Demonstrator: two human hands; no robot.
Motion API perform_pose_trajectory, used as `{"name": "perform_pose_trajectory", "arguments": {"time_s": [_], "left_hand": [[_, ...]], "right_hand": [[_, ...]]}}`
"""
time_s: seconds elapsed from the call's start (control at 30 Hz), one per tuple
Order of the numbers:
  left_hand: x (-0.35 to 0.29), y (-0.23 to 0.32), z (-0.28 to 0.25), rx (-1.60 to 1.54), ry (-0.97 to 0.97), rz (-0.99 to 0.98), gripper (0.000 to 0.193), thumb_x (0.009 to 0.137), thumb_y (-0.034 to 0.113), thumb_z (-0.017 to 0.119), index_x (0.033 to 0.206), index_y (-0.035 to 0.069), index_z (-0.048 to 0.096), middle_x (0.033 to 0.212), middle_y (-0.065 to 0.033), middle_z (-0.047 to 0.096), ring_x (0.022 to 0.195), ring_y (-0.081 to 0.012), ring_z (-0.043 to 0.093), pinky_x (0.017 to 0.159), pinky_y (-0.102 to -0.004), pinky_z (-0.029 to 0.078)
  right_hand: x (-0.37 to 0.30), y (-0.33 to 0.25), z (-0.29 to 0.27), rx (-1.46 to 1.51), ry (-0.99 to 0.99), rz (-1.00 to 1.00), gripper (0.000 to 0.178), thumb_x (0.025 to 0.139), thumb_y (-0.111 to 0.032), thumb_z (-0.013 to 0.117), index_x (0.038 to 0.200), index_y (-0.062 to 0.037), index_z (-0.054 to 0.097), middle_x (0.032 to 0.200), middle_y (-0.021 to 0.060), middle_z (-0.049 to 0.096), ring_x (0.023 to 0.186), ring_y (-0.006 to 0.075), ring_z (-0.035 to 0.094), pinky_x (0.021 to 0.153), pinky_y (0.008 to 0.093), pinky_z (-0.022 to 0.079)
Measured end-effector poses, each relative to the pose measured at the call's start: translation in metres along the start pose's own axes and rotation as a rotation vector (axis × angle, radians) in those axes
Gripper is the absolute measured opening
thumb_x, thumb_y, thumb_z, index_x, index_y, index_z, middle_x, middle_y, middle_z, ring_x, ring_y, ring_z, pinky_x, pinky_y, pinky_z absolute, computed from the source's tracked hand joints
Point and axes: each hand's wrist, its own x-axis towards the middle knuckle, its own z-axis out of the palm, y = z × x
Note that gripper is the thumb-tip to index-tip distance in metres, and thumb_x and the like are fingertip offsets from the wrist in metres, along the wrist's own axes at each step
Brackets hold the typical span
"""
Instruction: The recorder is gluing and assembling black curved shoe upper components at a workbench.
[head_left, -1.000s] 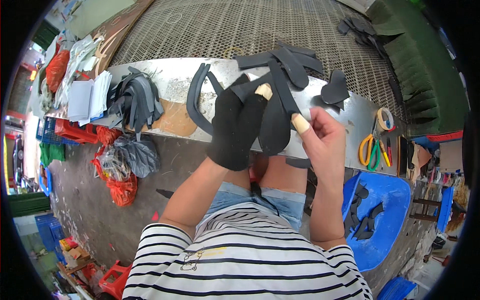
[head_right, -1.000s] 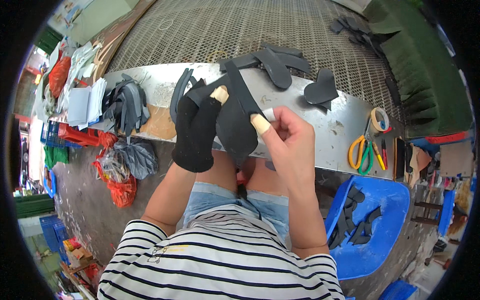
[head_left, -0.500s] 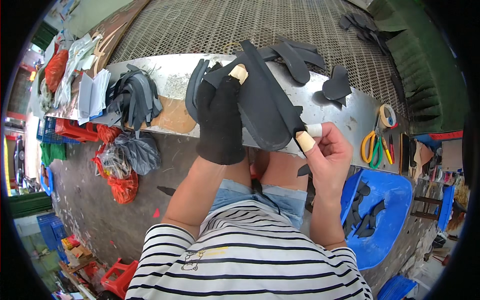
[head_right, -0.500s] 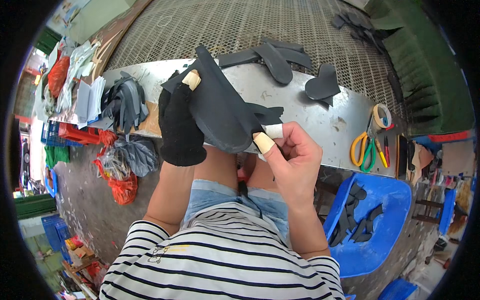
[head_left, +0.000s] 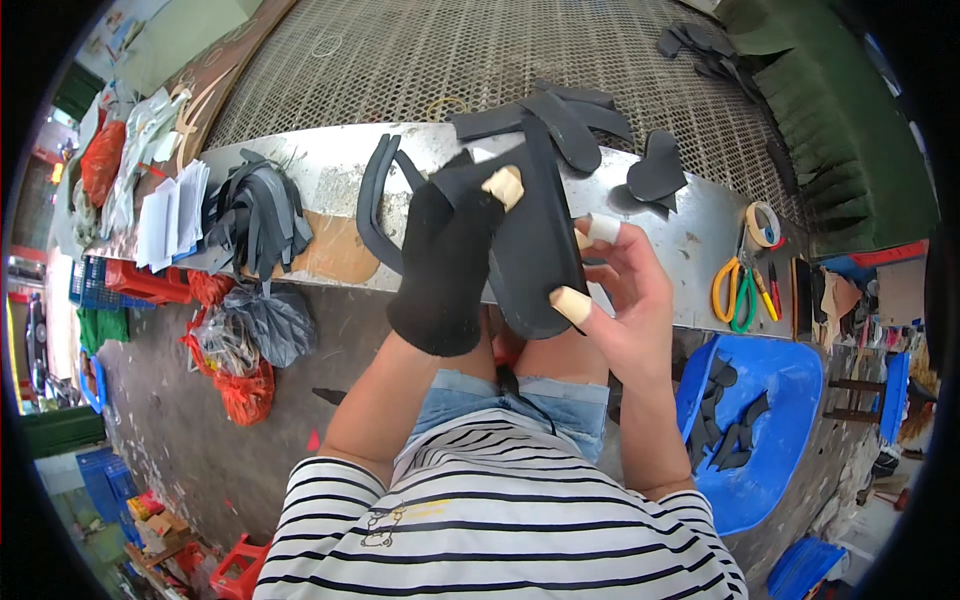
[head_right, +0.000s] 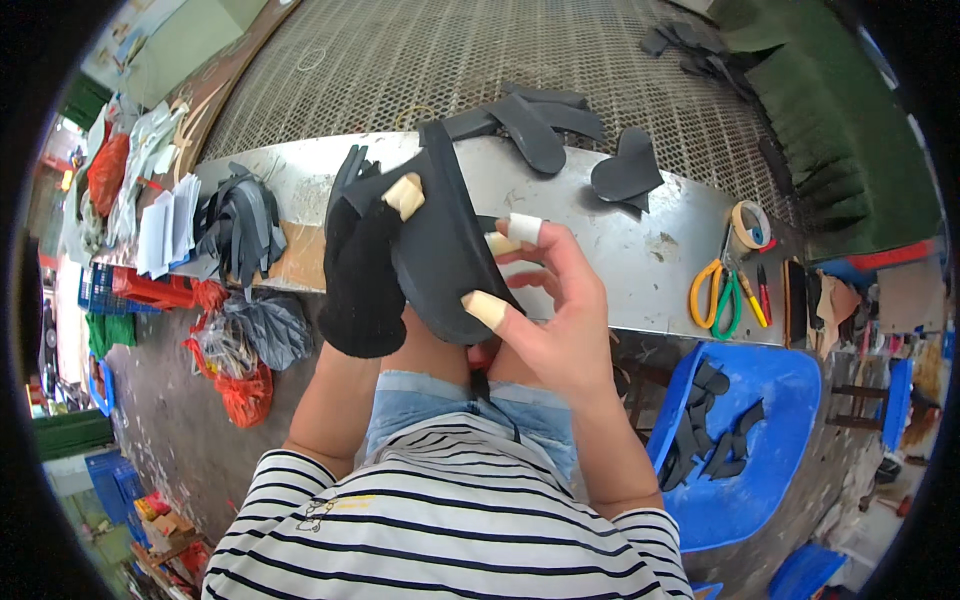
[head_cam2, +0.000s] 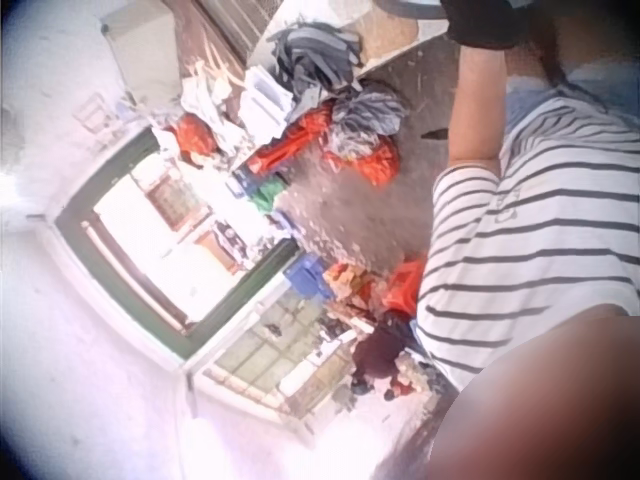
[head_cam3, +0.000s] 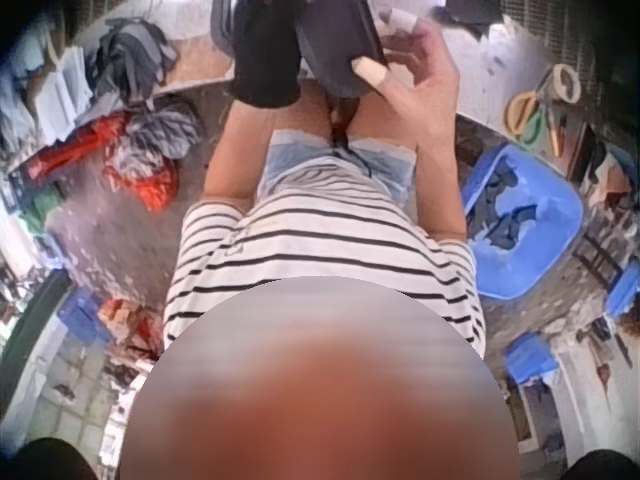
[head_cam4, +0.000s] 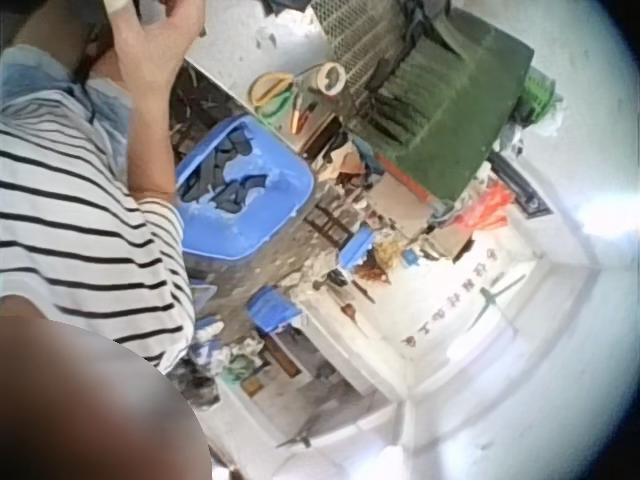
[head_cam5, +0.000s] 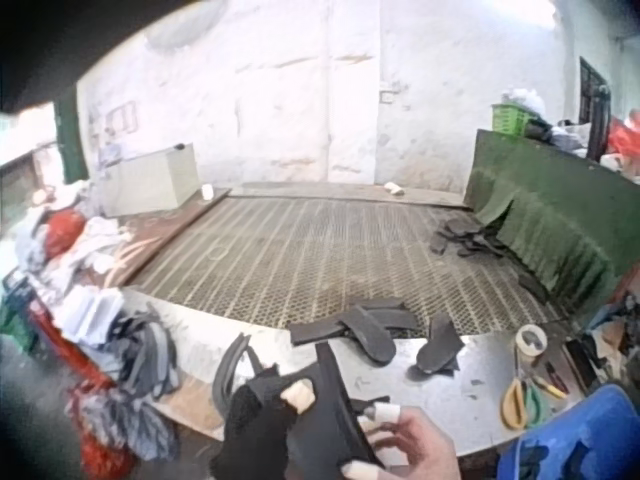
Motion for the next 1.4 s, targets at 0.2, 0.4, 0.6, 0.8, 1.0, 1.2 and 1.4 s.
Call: {"name": "perform_pose_trajectory", "arguments": {"time_s": [0.2,0.4,0.6,0.8,1.0,1.2,1.4], "left_hand": [[-0.010,0.000,0.000,-0.073,-0.167,-0.032,0.021,0.088,0.007,0.054,0.103,-0.004,0.063,0.092,-0.0028,0.063,0.083,-0.0087,0.058,0.071,-0.0227,0.046],[-0.011,-0.009,0.004,0.087,-0.119,0.004,0.019,0.088,0.009,0.056,0.099,-0.005,0.063,0.085,-0.0008,0.060,0.077,-0.0052,0.053,0.064,-0.0221,0.043],[-0.005,-0.046,-0.009,0.362,-0.020,0.395,0.019,0.089,0.009,0.054,0.099,-0.006,0.060,0.084,-0.0089,0.062,0.075,-0.0149,0.056,0.065,-0.0279,0.044],[-0.002,-0.025,-0.002,0.322,-0.200,0.575,0.020,0.089,0.012,0.054,0.099,-0.005,0.059,0.082,-0.0123,0.062,0.074,-0.0191,0.058,0.065,-0.0314,0.045],[-0.008,-0.010,-0.003,0.245,-0.285,0.048,0.021,0.091,0.014,0.051,0.095,-0.003,0.062,0.079,-0.0026,0.063,0.070,-0.0057,0.054,0.059,-0.0227,0.043],[-0.007,-0.010,-0.006,0.447,-0.365,0.405,0.017,0.089,0.010,0.054,0.096,-0.004,0.061,0.082,-0.0068,0.061,0.075,-0.0112,0.056,0.065,-0.0253,0.044],[-0.002,-0.011,-0.006,0.561,-0.507,0.446,0.021,0.089,0.013,0.052,0.100,-0.001,0.064,0.073,-0.0110,0.054,0.064,-0.0222,0.054,0.059,-0.0347,0.040]], "right_hand": [[0.043,-0.021,0.004,0.150,-0.093,-0.055,0.049,0.072,-0.010,0.075,0.113,-0.0029,0.051,0.100,0.0033,0.061,0.091,0.0118,0.058,0.073,0.0263,0.046],[0.065,-0.020,0.005,0.060,0.160,-0.204,0.030,0.075,-0.005,0.072,0.102,-0.0027,0.059,0.091,0.0018,0.061,0.079,0.0084,0.056,0.068,0.0246,0.047],[0.013,-0.009,0.015,-0.609,0.333,-0.498,0.011,0.075,-0.003,0.071,0.085,0.0001,0.068,0.083,0.0027,0.060,0.073,0.0083,0.054,0.063,0.0243,0.044],[0.021,-0.003,0.005,0.042,0.138,-0.061,0.012,0.077,0.001,0.068,0.089,0.0026,0.068,0.082,0.0031,0.061,0.073,0.0084,0.054,0.064,0.0229,0.043],[0.021,-0.012,-0.002,0.091,-0.031,-0.063,0.009,0.078,0.003,0.065,0.087,0.0043,0.066,0.084,0.0038,0.060,0.078,0.0098,0.055,0.070,0.0210,0.043],[0.029,-0.016,-0.002,0.128,0.014,-0.164,0.012,0.079,0.002,0.065,0.090,0.0057,0.065,0.080,0.0020,0.058,0.074,0.0076,0.053,0.065,0.0214,0.042],[0.035,-0.016,-0.016,0.224,-0.134,-0.116,0.003,0.080,0.002,0.062,0.081,0.0053,0.061,0.077,0.0010,0.054,0.069,0.0072,0.048,0.060,0.0213,0.039]]}}
